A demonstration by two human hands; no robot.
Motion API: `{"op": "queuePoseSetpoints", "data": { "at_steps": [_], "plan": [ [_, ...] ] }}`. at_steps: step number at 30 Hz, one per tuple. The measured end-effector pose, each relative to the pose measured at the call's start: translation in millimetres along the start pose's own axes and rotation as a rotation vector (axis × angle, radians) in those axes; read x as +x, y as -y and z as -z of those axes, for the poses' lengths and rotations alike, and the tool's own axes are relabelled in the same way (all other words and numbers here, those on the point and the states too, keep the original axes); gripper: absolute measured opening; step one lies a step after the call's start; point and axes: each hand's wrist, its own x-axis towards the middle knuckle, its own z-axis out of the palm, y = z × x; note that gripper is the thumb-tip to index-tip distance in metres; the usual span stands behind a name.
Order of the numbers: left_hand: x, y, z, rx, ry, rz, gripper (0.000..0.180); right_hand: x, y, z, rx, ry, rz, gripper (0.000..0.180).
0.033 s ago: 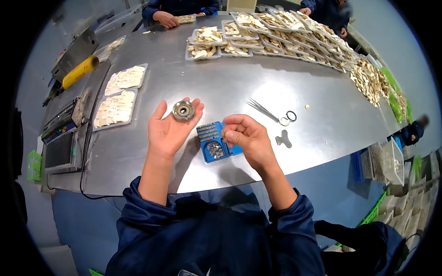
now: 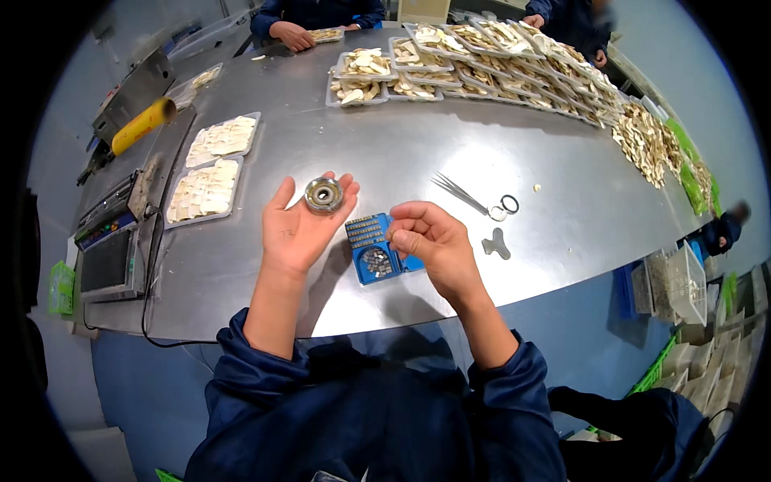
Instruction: The person assembles a cylindrical mechanical component by placing small metal balls into a bearing using tweezers and a small tool. They then move to a machine and use a screwdriver to adjust a part of the equipment.
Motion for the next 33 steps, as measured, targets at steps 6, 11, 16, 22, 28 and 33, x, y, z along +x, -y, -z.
{"op": "queuePoseSetpoints", "data": {
  "at_steps": [6,11,16,22,28,33],
  "plan": [
    [-4.6,6.1,0.6,-0.008,0.003,0.011,0.051,-13.4,7.0,-18.1,-0.17,-0.044,0.209,0.022],
    [-5.8,8.2,0.1,0.032,-0.014,0.03,0.047,-17.0,1.7,-23.5,-0.207,-0.107,0.33,0.021],
    [-6.7,10.3,-1.0,0.046,-0.018,0.024,0.047,-13.1,6.2,-19.6,-0.284,-0.021,0.266,0.017],
    [-6.8,10.5,0.4,0.056,-0.009,0.034,0.046,-10.8,-0.2,-21.6,0.215,-0.016,-0.003,0.019],
    [-6.0,10.2,1.7,0.017,-0.007,0.032,0.051,-9.7,0.6,-24.7,0.174,-0.031,-0.009,0.019],
    [-5.0,11.0,2.8,0.017,0.002,0.048,0.05,-8.9,1.4,-28.7,0.102,-0.057,0.032,0.018]
  ]
}}
